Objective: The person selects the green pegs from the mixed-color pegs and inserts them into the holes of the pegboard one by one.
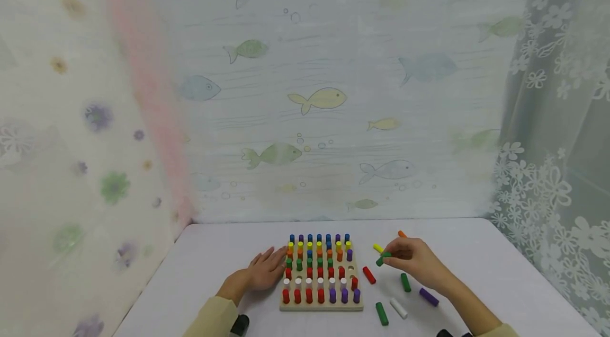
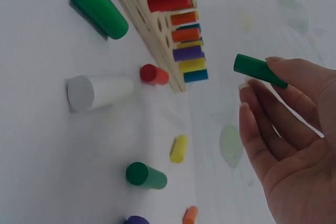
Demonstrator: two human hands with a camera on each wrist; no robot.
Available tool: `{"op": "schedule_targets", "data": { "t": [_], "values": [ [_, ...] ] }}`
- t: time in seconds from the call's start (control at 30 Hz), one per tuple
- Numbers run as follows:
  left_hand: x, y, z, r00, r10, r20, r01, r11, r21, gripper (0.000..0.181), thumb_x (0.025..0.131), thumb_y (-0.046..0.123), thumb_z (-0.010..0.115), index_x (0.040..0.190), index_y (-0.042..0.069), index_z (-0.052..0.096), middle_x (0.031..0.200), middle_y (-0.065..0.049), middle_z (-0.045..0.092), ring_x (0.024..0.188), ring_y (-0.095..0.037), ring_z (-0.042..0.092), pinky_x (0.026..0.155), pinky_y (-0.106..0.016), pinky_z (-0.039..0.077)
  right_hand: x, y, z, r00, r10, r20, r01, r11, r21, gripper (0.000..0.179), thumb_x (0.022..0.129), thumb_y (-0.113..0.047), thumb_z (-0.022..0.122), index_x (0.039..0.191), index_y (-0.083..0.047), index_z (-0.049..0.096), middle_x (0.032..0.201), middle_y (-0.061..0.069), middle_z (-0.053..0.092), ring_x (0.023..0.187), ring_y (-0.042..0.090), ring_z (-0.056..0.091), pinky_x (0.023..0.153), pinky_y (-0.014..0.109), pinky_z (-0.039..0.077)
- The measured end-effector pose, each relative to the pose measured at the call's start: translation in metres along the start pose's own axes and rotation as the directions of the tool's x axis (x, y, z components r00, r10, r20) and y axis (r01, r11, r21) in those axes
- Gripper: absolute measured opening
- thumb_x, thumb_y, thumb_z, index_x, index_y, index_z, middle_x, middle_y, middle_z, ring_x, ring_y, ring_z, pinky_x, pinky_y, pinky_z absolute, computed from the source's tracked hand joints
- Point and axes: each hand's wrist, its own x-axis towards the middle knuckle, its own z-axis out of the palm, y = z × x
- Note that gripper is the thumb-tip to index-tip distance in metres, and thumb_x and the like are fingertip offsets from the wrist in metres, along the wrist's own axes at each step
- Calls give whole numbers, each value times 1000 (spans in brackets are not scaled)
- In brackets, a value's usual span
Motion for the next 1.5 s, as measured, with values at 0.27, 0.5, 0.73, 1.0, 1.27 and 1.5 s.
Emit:
{"op": "schedule_targets", "data": {
  "t": [0.27,0.5,0.73,1.0,1.27,1.5],
  "values": [
    [2,-1,2,1000,0,-2,0,1000,12,66,109,52,30,163,15,26,169,-7,27,157,-37,13,124,-64,5,8,-5,12,999,28,-27,-28,1000,4,26,96,-19,73,110,2,68,99,8,74,93,34,73,79,24,59],
    [5,-4,4,1000,-8,-7,8,1000,5,65,109,51,31,162,13,28,168,-8,28,157,-36,13,124,-63,5,12,-6,21,998,23,-50,-22,999,23,26,96,-18,73,111,3,68,97,7,75,90,34,74,76,23,59],
    [3,-1,3,1000,-11,-2,11,1000,7,64,110,50,30,164,16,25,169,-6,26,157,-36,11,124,-63,4,16,-10,28,997,3,-73,1,999,53,19,95,-13,73,107,1,69,94,9,76,83,30,74,75,27,61],
    [3,-3,4,1000,-16,8,16,1000,-7,65,109,51,32,163,15,26,169,-7,26,157,-36,12,124,-63,4,21,-9,38,995,12,-102,-6,998,59,19,95,-14,74,105,1,69,93,9,76,83,35,74,74,31,62],
    [1,-2,3,1000,-10,8,10,1000,-26,68,108,54,32,163,14,27,169,-7,26,157,-36,12,124,-62,4,25,-11,46,995,43,-95,-39,998,41,18,95,-15,75,105,-1,70,94,8,76,87,33,74,76,25,61],
    [0,0,2,1000,-4,6,5,1000,-28,68,108,54,32,163,14,27,169,-7,26,157,-36,12,124,-62,5,31,-7,53,994,65,-83,-65,998,8,15,95,-14,74,103,-3,71,93,4,75,88,30,74,77,27,61]
  ]
}}
